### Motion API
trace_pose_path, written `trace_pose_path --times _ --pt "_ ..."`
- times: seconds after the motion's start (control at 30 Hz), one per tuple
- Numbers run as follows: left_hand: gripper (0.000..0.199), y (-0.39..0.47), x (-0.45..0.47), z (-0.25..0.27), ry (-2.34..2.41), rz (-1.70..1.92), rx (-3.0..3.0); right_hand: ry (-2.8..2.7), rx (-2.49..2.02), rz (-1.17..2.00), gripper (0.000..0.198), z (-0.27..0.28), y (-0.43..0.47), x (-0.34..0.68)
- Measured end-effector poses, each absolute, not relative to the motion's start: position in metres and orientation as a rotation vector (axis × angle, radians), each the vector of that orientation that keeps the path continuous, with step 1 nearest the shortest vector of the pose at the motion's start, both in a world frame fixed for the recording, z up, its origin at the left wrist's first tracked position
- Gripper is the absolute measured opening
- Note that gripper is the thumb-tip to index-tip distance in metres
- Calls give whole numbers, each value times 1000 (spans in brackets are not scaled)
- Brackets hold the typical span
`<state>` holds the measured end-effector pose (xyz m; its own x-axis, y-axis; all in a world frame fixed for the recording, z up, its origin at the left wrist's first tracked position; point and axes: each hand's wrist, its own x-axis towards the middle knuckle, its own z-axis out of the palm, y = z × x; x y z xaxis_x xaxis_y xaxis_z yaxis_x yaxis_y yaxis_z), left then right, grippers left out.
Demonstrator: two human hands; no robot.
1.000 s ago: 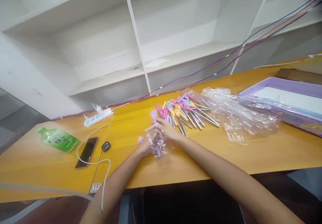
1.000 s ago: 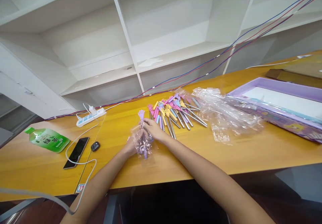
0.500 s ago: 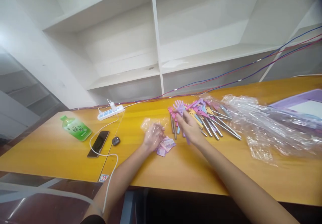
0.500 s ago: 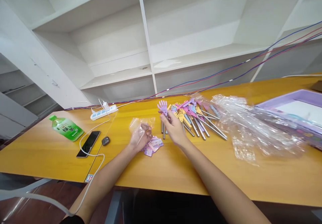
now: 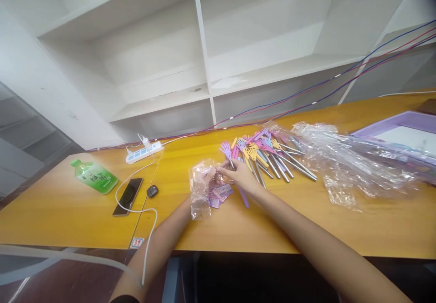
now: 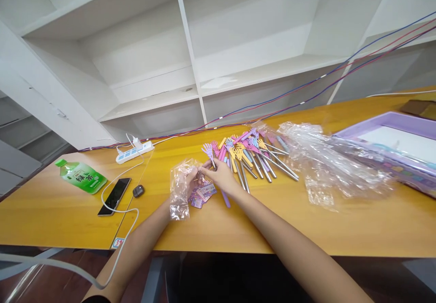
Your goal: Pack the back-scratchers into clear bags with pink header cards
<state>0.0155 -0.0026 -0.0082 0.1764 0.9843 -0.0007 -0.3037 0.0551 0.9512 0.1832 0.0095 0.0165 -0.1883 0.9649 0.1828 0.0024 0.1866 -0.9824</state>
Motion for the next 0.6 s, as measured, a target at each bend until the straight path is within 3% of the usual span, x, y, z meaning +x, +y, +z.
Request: trace_pose_path --times 0.1,0.27,0.37,0.5,0.6 --pt "43 -4 13 -6 884 1180 1144 -1373 -1026 1217 43 19 9 184" --pt "75 -10 7 17 808 1175 1489 -1248 -956 1628 55 22 6 187" --pt "72 -8 0 24 876 1118 1584 -1331 -886 1778 56 23 5 189" --pt "67 -2 -6 20 951 1159 1533 -1451 -1052 1373 57 27 7 195" --pt "63 2 -9 19 1032 1244 1536 -1590 -1083 1021 47 36 7 207"
